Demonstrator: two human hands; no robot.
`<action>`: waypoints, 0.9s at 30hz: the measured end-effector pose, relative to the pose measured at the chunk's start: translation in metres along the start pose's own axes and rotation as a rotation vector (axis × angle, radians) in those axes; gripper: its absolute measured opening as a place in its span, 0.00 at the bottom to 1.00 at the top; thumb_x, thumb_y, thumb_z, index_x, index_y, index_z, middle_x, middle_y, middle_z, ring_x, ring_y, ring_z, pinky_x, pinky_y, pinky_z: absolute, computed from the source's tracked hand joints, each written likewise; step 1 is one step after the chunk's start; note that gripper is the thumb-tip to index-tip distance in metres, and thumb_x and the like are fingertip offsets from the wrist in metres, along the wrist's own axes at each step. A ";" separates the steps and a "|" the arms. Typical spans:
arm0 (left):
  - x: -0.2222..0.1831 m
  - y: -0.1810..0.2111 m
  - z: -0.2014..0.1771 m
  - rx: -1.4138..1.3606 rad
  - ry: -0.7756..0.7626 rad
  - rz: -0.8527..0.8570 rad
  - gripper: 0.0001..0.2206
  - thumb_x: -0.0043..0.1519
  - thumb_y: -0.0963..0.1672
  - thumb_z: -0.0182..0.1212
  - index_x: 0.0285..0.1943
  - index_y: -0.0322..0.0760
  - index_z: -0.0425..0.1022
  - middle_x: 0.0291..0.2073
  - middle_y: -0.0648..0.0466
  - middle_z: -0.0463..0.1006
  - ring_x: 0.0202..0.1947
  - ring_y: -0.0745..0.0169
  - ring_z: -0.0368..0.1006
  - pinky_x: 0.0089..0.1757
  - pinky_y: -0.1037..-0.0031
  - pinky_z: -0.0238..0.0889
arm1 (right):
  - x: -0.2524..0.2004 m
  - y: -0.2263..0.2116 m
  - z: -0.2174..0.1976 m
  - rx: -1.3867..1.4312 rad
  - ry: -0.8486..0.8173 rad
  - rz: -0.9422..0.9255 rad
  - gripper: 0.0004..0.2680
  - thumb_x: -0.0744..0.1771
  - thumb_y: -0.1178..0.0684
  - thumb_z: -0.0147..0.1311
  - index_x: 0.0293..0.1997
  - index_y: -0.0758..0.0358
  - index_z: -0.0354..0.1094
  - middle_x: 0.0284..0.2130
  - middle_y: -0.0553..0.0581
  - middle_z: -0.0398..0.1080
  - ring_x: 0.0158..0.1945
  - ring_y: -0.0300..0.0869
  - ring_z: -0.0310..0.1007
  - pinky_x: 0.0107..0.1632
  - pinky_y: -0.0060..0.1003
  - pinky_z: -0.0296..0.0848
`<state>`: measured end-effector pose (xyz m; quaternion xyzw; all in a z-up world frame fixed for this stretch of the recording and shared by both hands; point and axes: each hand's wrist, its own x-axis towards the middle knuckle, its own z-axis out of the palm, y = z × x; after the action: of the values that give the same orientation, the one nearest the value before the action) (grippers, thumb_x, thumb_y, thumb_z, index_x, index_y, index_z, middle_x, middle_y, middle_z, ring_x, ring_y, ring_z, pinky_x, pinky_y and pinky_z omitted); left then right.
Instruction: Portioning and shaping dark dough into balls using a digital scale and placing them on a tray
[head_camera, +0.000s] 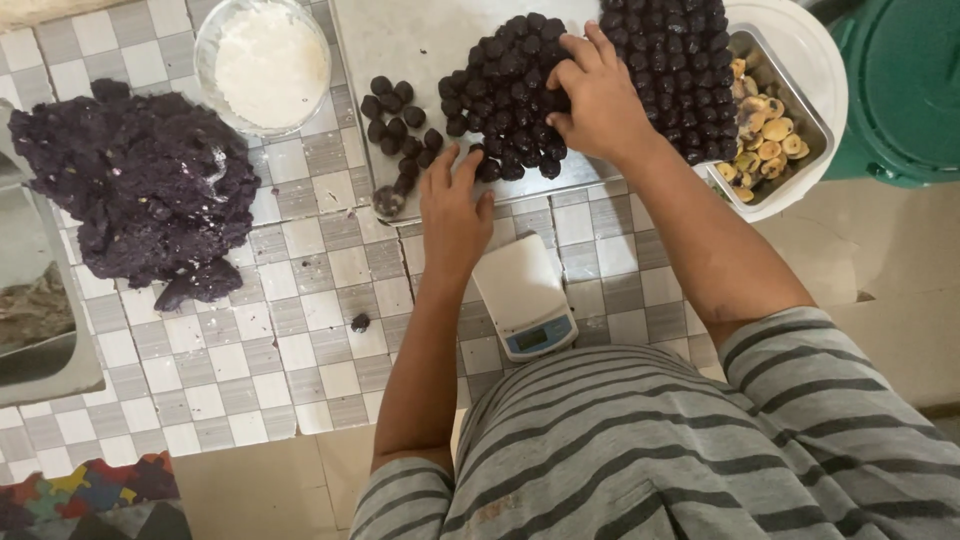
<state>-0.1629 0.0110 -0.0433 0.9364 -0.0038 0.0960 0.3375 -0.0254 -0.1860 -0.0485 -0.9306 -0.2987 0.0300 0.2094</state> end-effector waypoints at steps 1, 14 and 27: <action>-0.001 0.001 -0.001 -0.016 0.023 0.001 0.20 0.53 0.38 0.61 0.56 0.37 0.66 0.56 0.43 0.63 0.57 0.41 0.57 0.52 0.52 0.57 | 0.000 -0.002 -0.002 -0.005 0.044 -0.042 0.13 0.58 0.57 0.64 0.39 0.65 0.63 0.57 0.67 0.56 0.63 0.61 0.42 0.54 0.61 0.57; 0.020 0.055 0.000 -2.022 -0.088 -0.532 0.31 0.62 0.60 0.38 0.67 0.43 0.55 0.57 0.51 0.67 0.53 0.60 0.68 0.49 0.74 0.68 | -0.066 -0.068 -0.009 0.827 0.142 -0.430 0.20 0.62 0.50 0.48 0.59 0.66 0.58 0.62 0.68 0.52 0.66 0.61 0.44 0.67 0.52 0.33; -0.032 0.094 0.095 -2.345 -0.776 0.074 0.44 0.57 0.65 0.39 0.72 0.44 0.26 0.70 0.58 0.29 0.68 0.59 0.41 0.55 0.69 0.62 | -0.122 -0.108 -0.019 -0.049 0.647 -0.829 0.29 0.65 0.26 0.26 0.62 0.58 0.52 0.66 0.66 0.32 0.65 0.74 0.21 0.54 0.85 0.32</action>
<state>-0.1842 -0.1238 -0.0612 0.0342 -0.2139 -0.2400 0.9463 -0.1801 -0.1832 0.0040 -0.7007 -0.5625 -0.3512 0.2633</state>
